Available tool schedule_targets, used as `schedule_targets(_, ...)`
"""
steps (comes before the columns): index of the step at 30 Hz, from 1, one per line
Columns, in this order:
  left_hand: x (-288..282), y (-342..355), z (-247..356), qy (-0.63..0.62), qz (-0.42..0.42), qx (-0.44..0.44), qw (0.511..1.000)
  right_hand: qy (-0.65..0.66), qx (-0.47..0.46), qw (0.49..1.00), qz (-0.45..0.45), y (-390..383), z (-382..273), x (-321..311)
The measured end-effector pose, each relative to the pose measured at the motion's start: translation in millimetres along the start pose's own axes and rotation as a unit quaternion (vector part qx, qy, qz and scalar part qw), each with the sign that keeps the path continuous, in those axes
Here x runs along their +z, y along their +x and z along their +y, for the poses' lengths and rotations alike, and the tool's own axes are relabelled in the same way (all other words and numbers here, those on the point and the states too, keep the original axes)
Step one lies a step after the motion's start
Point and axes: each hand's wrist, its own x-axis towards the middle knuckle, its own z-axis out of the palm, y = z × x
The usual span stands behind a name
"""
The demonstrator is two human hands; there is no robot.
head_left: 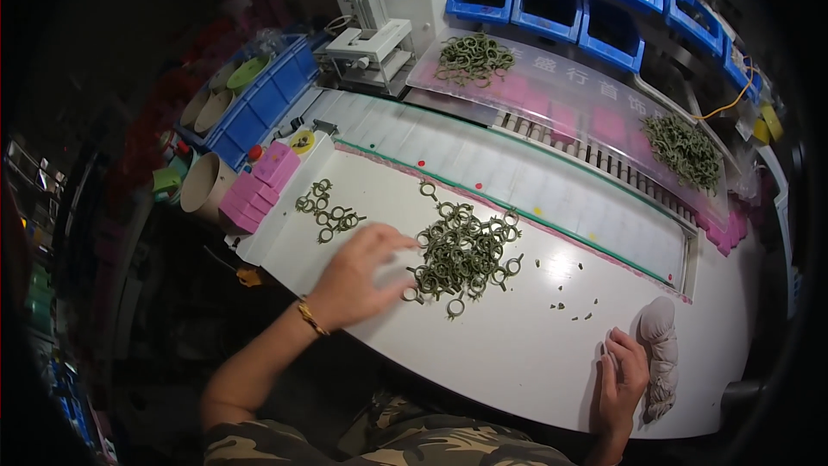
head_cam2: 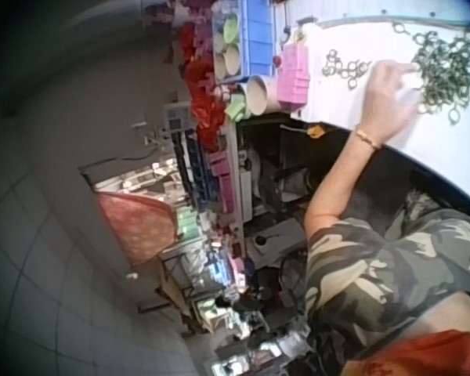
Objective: The person cleans small metal rings by hand, places a ring into a pink silicone mold, and uses a round tool to press wax into the mold.
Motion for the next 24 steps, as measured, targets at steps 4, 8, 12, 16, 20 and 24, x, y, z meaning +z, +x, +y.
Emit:
schedule_targets(4, 18.6, -9.1, 19.8, -0.011, -0.083, 0.065, 0.994, -0.008, -0.005, 1.0, 0.002, -1.0, 2.0, -0.3)
schedule_targets(8, 29.0, -14.2, 12.6, -0.053, -0.046, 0.037, 0.997, -0.008, -0.012, 1.0, 0.0, -0.6, 1.3, 0.2)
schedule_targets(12, 27.4, -13.2, 5.9, -0.16, -0.051, -0.054, 0.984, -0.006, -0.007, 1.0, 0.004, -0.7, 0.5, 1.1)
schedule_targets(16, 22.0, -13.7, -3.9, -0.233, -0.069, -0.163, 0.956, -0.011, -0.01, 1.0, 0.003, 0.5, -1.0, 0.8)
schedule_targets(20, 25.5, -15.4, -17.5, -0.334, 0.003, -0.207, 0.92, -0.008, -0.011, 1.0, 0.005, 0.2, -0.5, 1.1)
schedule_targets(24, 3.0, -4.7, -32.5, -0.228, 0.048, -0.186, 0.955, -0.005, -0.008, 1.0, 0.007, -0.3, -1.8, 0.6)
